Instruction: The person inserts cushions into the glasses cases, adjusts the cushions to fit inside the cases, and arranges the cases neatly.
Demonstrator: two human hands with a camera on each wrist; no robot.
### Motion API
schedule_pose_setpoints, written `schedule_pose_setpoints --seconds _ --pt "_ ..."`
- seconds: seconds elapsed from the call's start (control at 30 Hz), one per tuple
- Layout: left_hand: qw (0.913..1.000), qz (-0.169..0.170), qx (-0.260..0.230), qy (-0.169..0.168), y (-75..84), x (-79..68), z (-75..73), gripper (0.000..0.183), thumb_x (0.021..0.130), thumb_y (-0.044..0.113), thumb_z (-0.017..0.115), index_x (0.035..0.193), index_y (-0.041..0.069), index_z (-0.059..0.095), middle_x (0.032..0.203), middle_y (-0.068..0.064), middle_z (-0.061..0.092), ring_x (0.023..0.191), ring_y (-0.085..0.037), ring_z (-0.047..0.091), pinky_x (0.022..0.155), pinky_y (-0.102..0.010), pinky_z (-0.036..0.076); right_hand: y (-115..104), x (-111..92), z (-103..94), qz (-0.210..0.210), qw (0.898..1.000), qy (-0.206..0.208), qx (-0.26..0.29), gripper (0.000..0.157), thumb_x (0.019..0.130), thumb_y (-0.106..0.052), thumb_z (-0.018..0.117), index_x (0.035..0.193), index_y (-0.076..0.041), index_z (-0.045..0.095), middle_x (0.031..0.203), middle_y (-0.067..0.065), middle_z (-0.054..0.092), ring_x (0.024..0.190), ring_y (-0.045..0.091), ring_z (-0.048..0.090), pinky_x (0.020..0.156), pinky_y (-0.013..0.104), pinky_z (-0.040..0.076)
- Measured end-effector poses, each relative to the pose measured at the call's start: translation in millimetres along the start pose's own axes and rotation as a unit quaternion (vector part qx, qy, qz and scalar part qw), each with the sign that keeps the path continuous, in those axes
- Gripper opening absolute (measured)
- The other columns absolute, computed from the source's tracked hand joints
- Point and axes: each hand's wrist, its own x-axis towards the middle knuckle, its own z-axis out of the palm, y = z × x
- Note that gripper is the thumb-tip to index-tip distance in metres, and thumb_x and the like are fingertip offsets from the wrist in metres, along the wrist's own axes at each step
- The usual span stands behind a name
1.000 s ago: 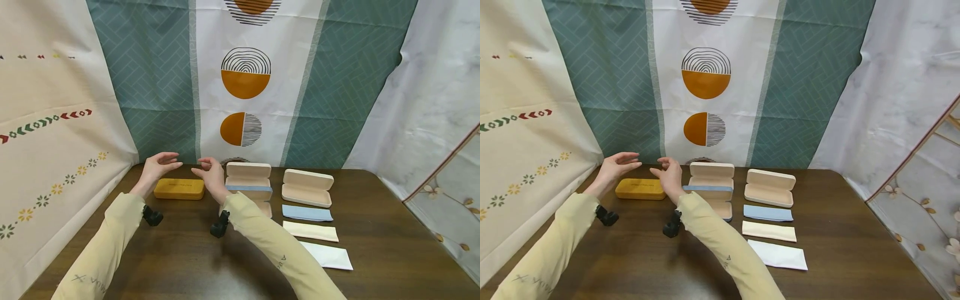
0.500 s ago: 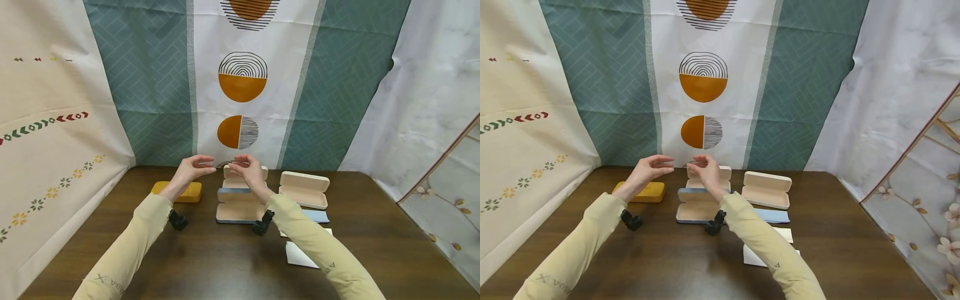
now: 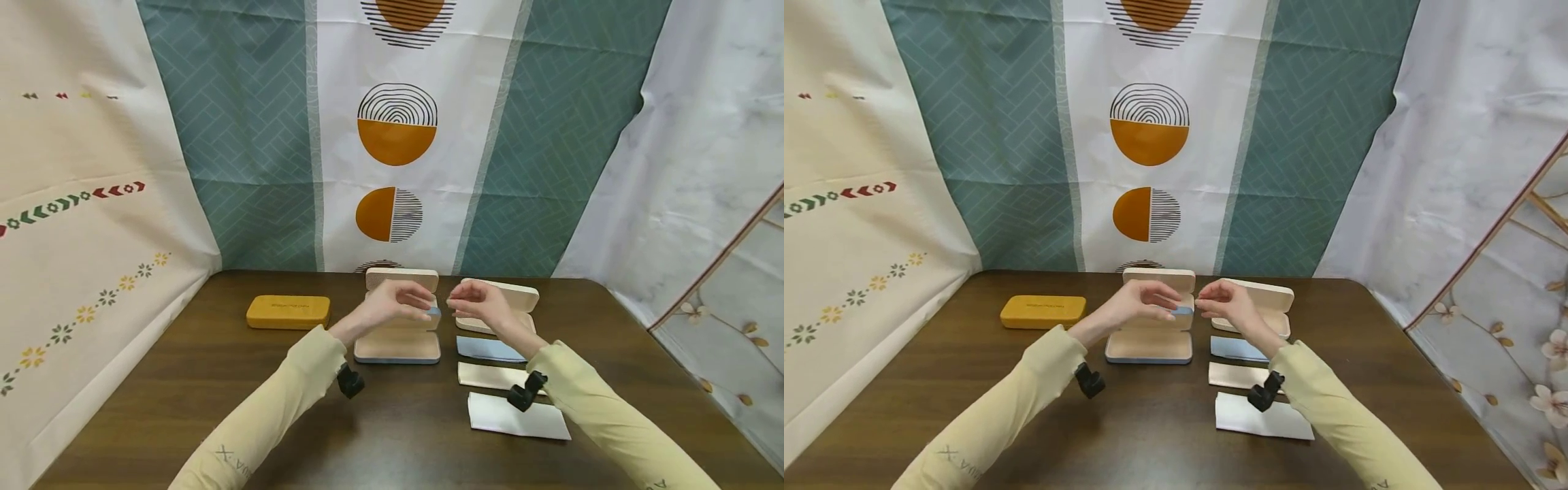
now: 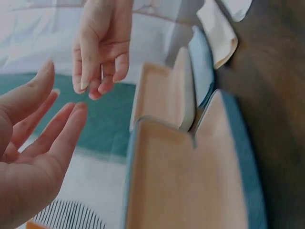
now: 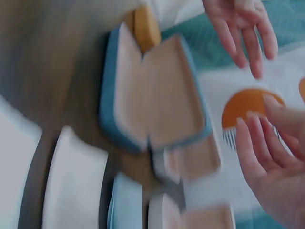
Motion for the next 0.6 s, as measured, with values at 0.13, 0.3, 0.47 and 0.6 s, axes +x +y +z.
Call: schedule_pose_setpoints --seconds 0.13,0.3,0.47,0.6 --pt "0.9974 -0.006 -0.012 -0.071 -6.6 7.9 23.1 0.033 0.075 -0.002 0.071 0.106 -0.005 0.061 0.101 -0.011 0.062 0.096 -0.032 0.057 0.076 -0.032 0.047 8.5 -21.0 -30.6 0.018 0.996 -0.075 -0.052 0.027 0.082 -0.001 0.065 0.102 0.013 0.053 0.092 0.02 0.06 0.083 0.031 0.06 0.075 0.049 0.046" --pt "0.9886 -0.022 -0.007 -0.149 -17.0 18.3 45.3 0.031 0.075 -0.007 0.069 0.104 -0.006 0.061 0.099 -0.013 0.062 0.092 -0.035 0.058 0.073 -0.031 0.048 17.3 -39.5 -58.1 0.01 0.979 -0.18 -0.095 0.022 0.082 0.001 0.064 0.099 0.011 0.055 0.091 0.023 0.059 0.082 0.031 0.059 0.073 0.045 0.048" --pt "0.9749 -0.025 0.014 -0.221 -29.4 26.1 65.5 0.03 0.072 -0.011 0.07 0.101 -0.01 0.061 0.097 -0.022 0.061 0.083 -0.024 0.061 0.069 -0.03 0.049 25.4 -53.3 -76.5 -0.018 0.95 -0.28 -0.138 0.016 0.081 0.004 0.064 0.094 0.008 0.058 0.087 0.022 0.059 0.077 0.024 0.06 0.066 0.034 0.05" --pt "0.9608 -0.016 0.077 -0.266 -36.8 28.9 79.9 0.028 0.07 -0.009 0.072 0.097 -0.008 0.063 0.09 -0.019 0.062 0.076 -0.014 0.06 0.066 -0.025 0.049 27.5 -63.4 -87.0 -0.008 0.926 -0.343 -0.158 0.015 0.079 0.004 0.065 0.092 0.008 0.058 0.084 0.018 0.06 0.075 0.021 0.06 0.064 0.032 0.05"
